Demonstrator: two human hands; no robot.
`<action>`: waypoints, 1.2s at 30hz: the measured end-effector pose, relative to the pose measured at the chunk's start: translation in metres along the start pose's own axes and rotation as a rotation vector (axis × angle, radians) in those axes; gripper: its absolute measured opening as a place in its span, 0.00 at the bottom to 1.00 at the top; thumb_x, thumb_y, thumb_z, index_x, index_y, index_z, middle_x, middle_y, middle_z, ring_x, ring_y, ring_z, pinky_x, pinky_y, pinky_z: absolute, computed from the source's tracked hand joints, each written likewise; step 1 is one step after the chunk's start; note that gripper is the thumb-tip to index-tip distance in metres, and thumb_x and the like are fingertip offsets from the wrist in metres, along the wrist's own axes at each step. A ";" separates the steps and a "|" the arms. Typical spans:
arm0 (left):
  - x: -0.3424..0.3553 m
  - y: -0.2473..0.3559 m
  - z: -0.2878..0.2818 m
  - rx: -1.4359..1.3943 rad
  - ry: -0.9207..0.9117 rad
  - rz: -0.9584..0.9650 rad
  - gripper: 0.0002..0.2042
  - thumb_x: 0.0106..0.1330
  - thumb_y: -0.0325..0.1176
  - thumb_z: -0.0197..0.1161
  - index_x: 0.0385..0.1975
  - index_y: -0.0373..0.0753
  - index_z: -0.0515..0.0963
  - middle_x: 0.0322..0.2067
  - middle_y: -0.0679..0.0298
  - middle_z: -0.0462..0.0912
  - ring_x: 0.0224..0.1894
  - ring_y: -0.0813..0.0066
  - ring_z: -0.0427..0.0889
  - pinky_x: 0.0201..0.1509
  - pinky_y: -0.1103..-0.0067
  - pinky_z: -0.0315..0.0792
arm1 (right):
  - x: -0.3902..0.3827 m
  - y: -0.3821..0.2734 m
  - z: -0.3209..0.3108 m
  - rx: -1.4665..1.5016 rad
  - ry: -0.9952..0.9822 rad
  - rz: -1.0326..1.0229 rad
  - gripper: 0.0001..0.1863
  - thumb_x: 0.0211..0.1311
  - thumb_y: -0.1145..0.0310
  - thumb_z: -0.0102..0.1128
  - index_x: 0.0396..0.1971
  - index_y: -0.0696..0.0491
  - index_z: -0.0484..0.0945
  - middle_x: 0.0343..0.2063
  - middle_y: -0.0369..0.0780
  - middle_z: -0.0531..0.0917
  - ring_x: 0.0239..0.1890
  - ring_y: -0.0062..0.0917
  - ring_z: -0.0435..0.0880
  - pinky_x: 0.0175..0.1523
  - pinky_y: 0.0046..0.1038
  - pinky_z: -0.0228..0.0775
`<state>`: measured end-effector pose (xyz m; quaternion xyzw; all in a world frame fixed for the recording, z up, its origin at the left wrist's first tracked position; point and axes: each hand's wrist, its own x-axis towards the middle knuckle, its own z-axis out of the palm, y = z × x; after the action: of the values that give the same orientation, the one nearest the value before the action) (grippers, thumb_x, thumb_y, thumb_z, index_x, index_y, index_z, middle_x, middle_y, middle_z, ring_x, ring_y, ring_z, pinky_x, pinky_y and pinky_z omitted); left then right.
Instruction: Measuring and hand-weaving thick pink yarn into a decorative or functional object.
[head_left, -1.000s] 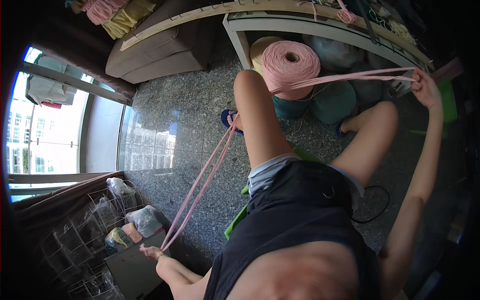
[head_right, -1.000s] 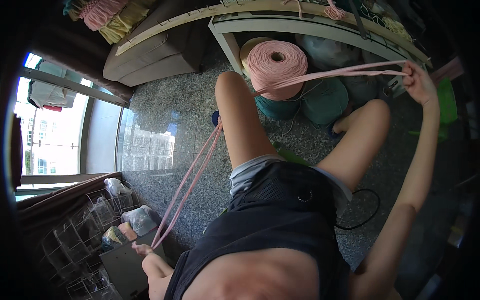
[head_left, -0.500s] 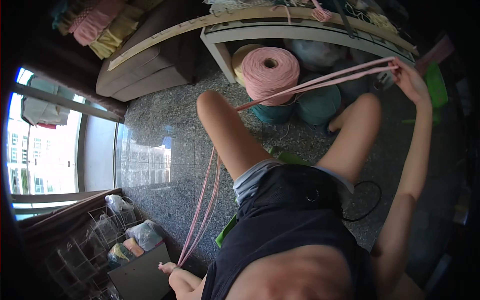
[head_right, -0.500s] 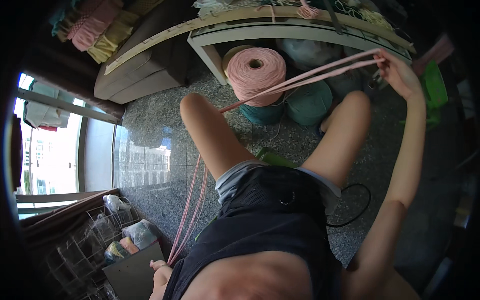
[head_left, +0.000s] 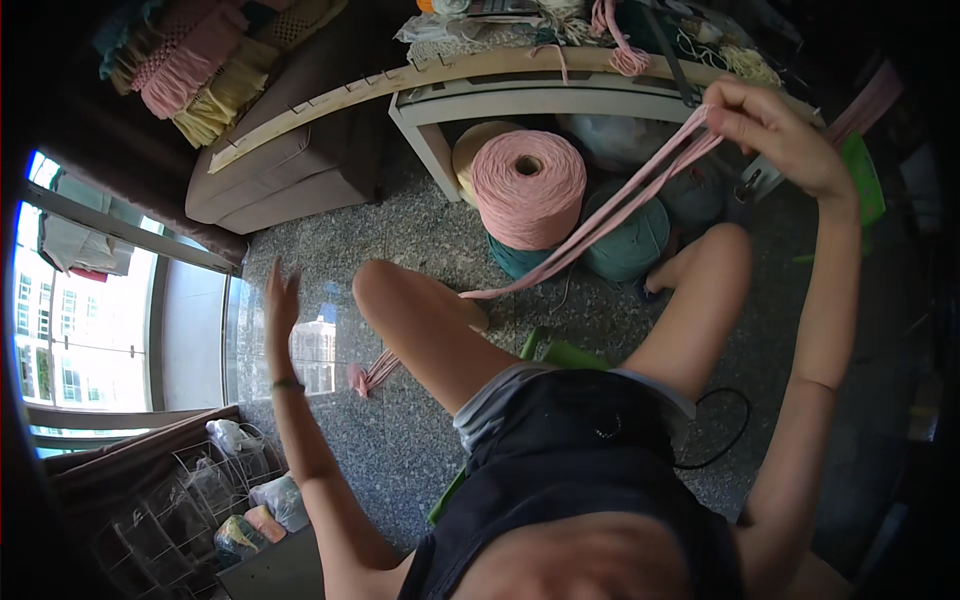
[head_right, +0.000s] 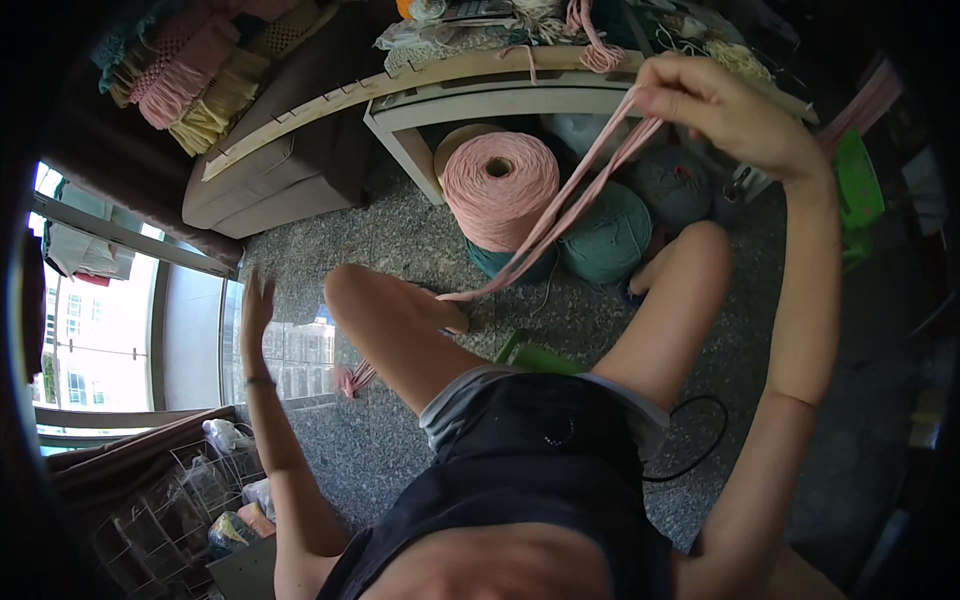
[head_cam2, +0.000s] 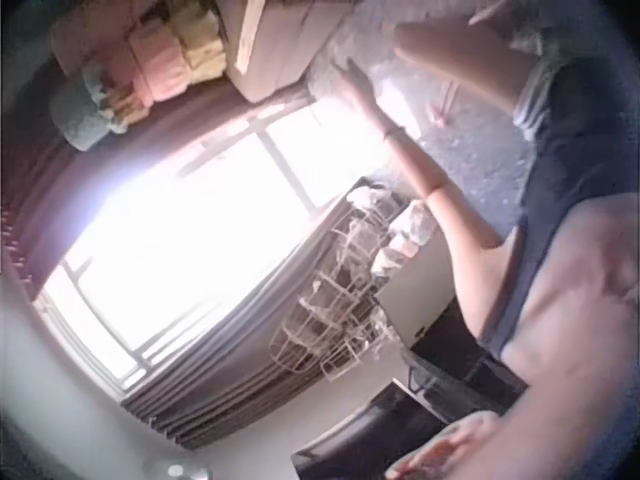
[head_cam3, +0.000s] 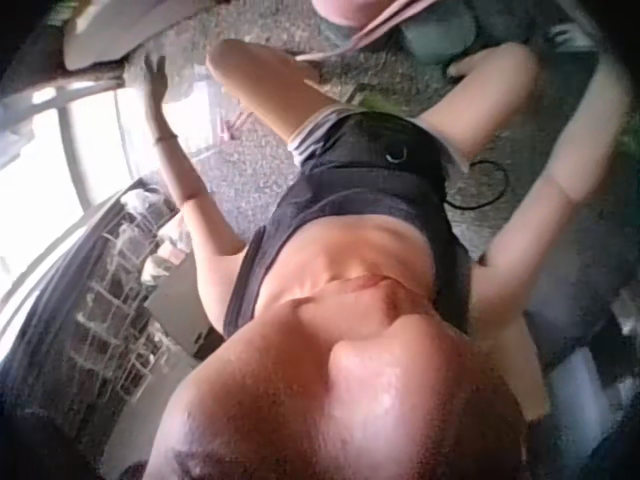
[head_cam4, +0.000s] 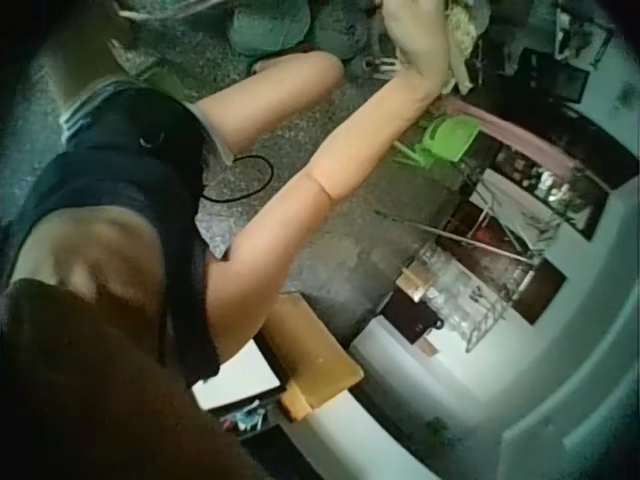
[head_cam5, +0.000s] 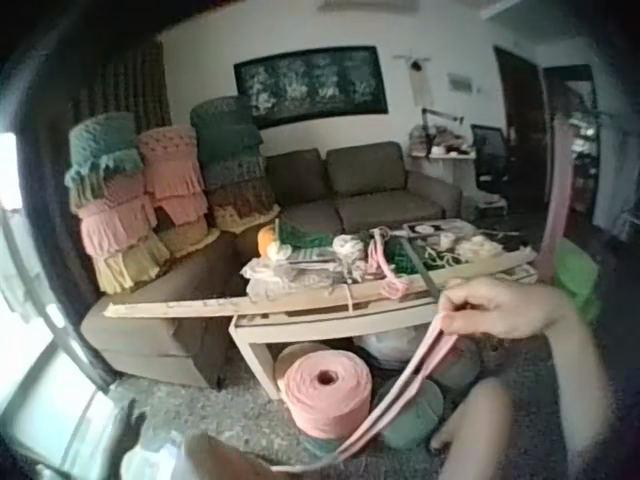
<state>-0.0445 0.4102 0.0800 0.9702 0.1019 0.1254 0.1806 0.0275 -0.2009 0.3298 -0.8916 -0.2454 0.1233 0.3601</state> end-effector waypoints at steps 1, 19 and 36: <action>0.029 0.114 -0.019 -0.207 -0.015 0.204 0.22 0.65 0.37 0.49 0.56 0.34 0.63 0.53 0.47 0.68 0.55 0.56 0.69 0.57 0.70 0.62 | -0.001 -0.008 0.001 -0.020 -0.018 -0.055 0.09 0.63 0.65 0.50 0.29 0.55 0.70 0.26 0.30 0.63 0.27 0.11 0.61 0.32 0.13 0.54; 0.057 0.430 0.086 -1.590 -1.030 0.471 0.15 0.71 0.41 0.38 0.39 0.36 0.67 0.21 0.71 0.62 0.24 0.85 0.59 0.28 0.87 0.58 | 0.090 0.053 0.010 0.495 -0.203 -0.076 0.07 0.63 0.70 0.50 0.29 0.58 0.70 0.32 0.33 0.65 0.30 0.13 0.65 0.37 0.18 0.60; 0.067 0.379 0.176 -1.629 -0.962 -0.108 0.12 0.71 0.39 0.39 0.36 0.40 0.67 0.16 0.74 0.59 0.17 0.87 0.58 0.20 0.87 0.56 | 0.190 0.163 0.032 0.271 -0.061 0.269 0.12 0.60 0.61 0.53 0.36 0.53 0.76 0.27 0.30 0.76 0.30 0.12 0.72 0.31 0.15 0.62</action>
<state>0.1257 0.0225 0.0777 0.4874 -0.0577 -0.2638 0.8304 0.2327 -0.1835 0.1842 -0.8556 -0.1160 0.2293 0.4494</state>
